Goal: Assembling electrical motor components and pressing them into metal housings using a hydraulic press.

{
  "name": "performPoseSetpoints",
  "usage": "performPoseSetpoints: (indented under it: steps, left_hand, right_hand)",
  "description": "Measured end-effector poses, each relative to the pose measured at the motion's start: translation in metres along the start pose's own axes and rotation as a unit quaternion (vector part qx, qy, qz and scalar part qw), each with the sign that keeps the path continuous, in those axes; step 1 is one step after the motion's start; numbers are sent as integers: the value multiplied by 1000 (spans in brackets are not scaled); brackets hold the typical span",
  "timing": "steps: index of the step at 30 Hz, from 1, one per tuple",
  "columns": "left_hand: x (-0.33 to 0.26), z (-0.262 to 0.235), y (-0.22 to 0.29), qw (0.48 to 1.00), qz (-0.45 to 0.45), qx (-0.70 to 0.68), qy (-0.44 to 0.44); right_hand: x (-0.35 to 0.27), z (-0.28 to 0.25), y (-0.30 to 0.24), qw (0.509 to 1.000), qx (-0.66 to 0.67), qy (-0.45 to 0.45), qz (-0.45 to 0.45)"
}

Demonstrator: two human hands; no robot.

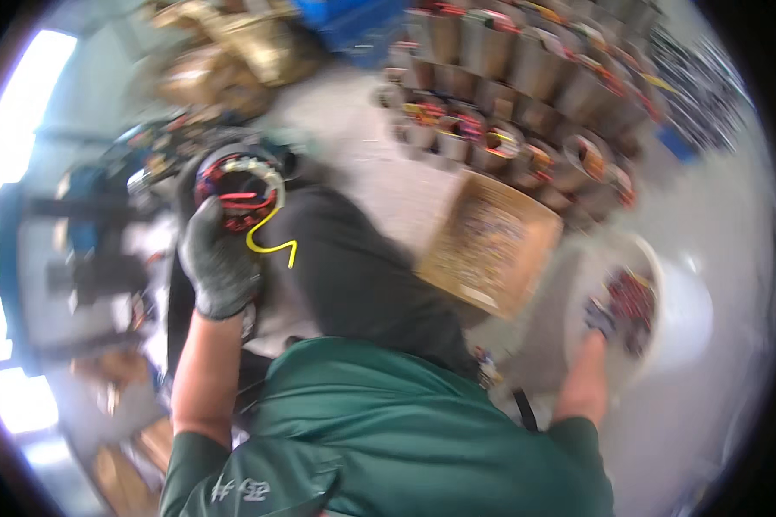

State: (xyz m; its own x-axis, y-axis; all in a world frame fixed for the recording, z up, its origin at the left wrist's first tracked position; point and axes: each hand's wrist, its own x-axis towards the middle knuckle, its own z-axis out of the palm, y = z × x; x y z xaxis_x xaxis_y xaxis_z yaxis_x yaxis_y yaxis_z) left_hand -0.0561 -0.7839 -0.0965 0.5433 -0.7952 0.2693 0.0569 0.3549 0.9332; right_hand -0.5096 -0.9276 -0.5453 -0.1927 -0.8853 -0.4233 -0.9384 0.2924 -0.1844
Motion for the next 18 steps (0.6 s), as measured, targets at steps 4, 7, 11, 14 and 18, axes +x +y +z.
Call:
performPoseSetpoints:
  steps: [4,7,11,14,18]
  left_hand:
    - [13,-121,5,969,-115,-18,218]
    - [3,-240,8,953,-88,44,285]
    - [-22,-361,33,877,-50,188,440]
    - [-54,-454,61,820,-47,261,508]
    - [-91,-496,87,755,53,193,624]
  right_hand:
    - [8,7,-161,981,-80,-54,-170]
    - [12,-1,-217,952,-160,-58,-255]
    - [26,-14,-208,912,-274,-42,-303]
    - [27,-21,-187,874,-358,-28,-328]
    - [39,-25,-119,821,-465,-1,-331]
